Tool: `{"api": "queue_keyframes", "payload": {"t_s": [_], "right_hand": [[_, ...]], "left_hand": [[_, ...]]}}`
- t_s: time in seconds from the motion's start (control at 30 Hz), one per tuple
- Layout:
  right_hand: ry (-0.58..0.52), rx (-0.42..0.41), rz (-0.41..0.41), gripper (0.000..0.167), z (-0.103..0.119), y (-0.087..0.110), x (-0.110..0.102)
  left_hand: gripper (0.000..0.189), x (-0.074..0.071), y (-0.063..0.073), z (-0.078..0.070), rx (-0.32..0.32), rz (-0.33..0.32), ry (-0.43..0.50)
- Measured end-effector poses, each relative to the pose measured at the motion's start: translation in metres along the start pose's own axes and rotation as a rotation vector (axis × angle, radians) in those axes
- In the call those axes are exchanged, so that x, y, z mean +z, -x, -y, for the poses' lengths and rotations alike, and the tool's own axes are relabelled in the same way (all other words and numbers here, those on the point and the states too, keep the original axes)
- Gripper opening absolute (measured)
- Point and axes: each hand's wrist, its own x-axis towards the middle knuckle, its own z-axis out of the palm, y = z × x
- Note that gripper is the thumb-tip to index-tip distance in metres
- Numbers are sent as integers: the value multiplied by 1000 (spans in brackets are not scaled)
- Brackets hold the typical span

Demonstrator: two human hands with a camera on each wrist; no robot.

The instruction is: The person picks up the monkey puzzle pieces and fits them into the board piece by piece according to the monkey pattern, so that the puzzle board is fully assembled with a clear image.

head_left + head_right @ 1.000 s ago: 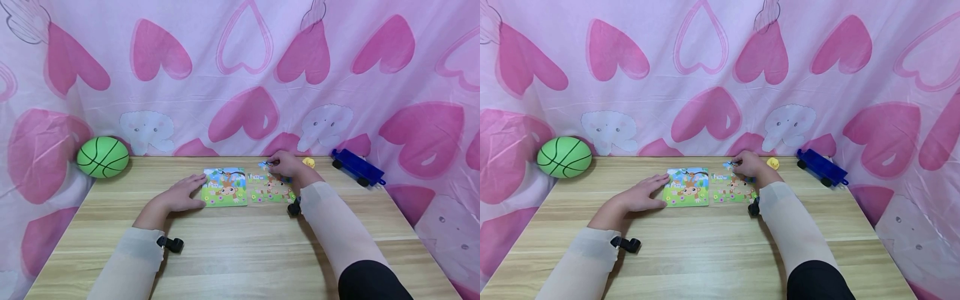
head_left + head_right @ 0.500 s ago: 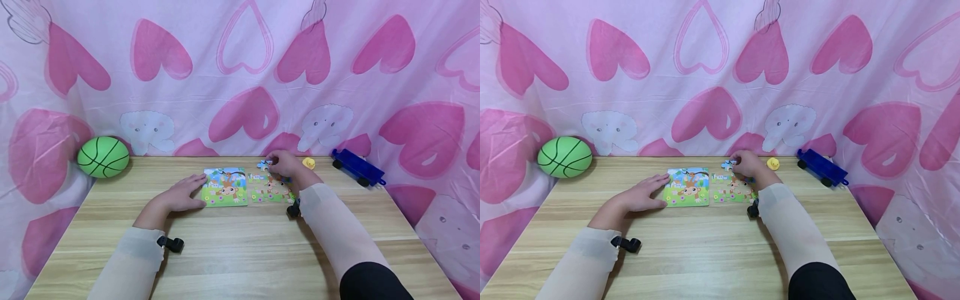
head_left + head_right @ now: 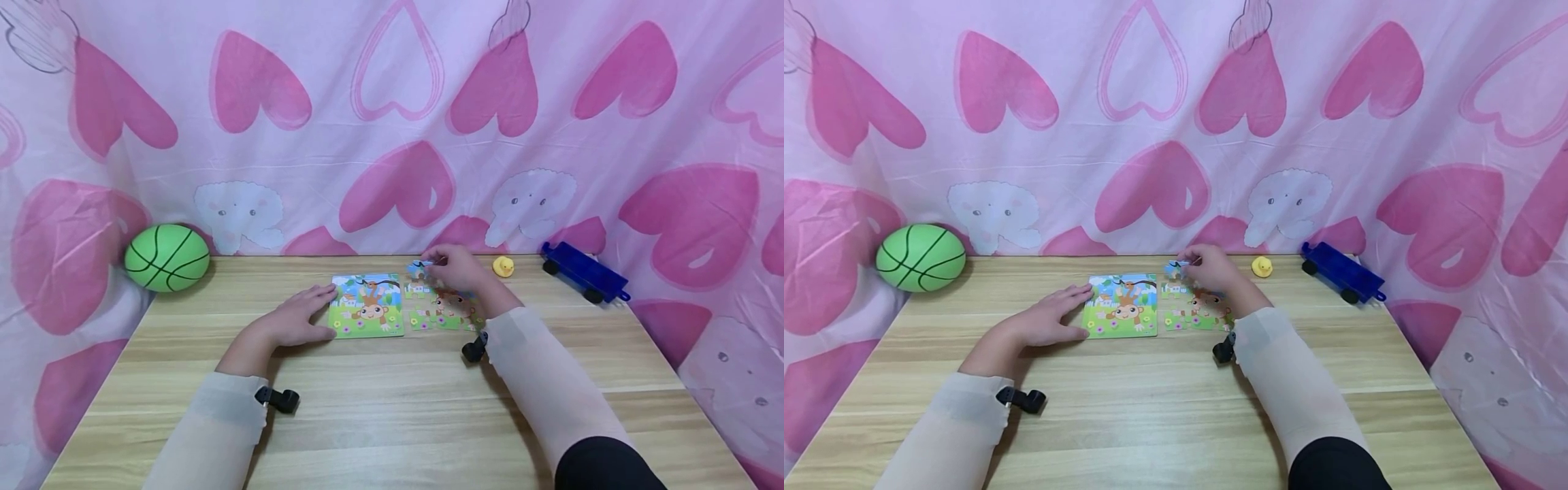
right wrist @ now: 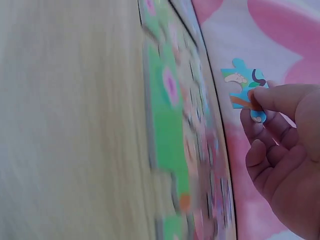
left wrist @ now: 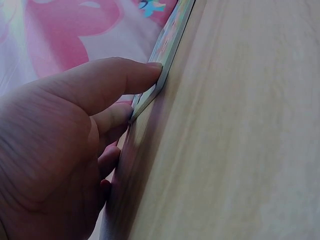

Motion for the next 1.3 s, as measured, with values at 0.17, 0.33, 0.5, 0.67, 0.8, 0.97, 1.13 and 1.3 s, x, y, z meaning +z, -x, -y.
{"api": "queue_keyframes", "payload": {"t_s": [0.17,0.33,0.5,0.67,0.8,0.97,1.13,1.3], "right_hand": [[-69,-29,42,21,15,2,16],[-94,-17,59,18,26,-1,34],[-63,-60,62,16,36,-6,49],[-107,-71,95,16,47,-12,61],[-135,-39,100,15,56,-17,70],[-105,-70,118,18,65,-24,78],[-96,-43,143,22,71,-26,84],[-46,-39,132,29,74,-28,89]], "left_hand": [[93,0,-1,0,-5,3,-5],[93,1,0,1,-7,3,-4],[93,1,-1,2,9,-1,-16],[93,1,0,3,15,-1,-19],[93,0,0,2,10,1,-17],[93,-1,1,0,1,5,-8],[93,-1,1,0,4,4,-2],[93,-1,1,1,11,1,0]]}}
